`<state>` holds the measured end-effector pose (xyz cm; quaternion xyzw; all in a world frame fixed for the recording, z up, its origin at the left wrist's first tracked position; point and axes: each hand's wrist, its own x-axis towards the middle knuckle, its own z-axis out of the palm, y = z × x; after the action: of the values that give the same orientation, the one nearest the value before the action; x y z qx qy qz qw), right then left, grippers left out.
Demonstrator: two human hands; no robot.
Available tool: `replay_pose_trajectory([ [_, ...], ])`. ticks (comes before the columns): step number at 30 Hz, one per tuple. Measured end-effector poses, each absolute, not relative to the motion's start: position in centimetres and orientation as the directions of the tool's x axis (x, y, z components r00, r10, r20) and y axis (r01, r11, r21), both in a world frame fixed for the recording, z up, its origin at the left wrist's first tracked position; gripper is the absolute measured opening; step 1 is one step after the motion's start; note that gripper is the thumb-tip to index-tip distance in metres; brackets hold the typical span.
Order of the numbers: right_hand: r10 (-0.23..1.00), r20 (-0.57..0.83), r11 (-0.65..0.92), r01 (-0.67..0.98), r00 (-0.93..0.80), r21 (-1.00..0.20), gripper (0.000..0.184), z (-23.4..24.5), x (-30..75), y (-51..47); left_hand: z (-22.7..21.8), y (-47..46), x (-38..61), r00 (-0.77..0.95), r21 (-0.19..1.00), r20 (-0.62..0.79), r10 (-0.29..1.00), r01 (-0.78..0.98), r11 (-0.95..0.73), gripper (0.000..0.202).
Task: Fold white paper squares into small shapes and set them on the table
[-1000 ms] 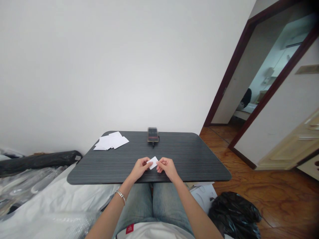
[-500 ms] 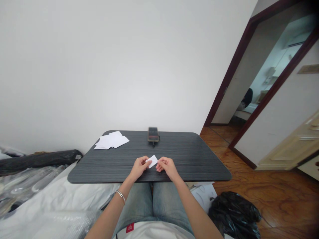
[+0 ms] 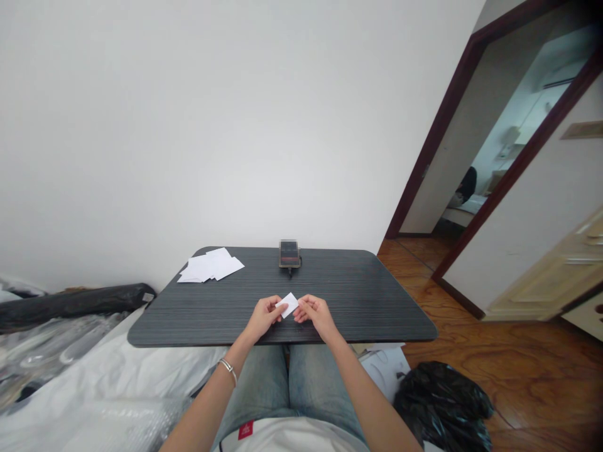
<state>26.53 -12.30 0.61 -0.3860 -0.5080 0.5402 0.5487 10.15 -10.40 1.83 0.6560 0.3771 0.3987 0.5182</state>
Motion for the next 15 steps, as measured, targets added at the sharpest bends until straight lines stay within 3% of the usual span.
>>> replay_pose_trajectory([
  [6, 0.988, 0.110, 0.087, -0.200, -0.106, -0.976, 0.026, 0.55, 26.54, -12.22, 2.10, -10.48, 10.23, 0.403, 0.976, 0.149, 0.903, 0.086, -0.199, 0.035],
  [15, 0.968, 0.236, 0.212, -0.220, -0.088, -0.952, 0.019, 0.95, 26.65, -12.75, 2.19, -10.44, 10.11, 0.426, 0.976, 0.165, 0.889, 0.061, -0.210, 0.035],
])
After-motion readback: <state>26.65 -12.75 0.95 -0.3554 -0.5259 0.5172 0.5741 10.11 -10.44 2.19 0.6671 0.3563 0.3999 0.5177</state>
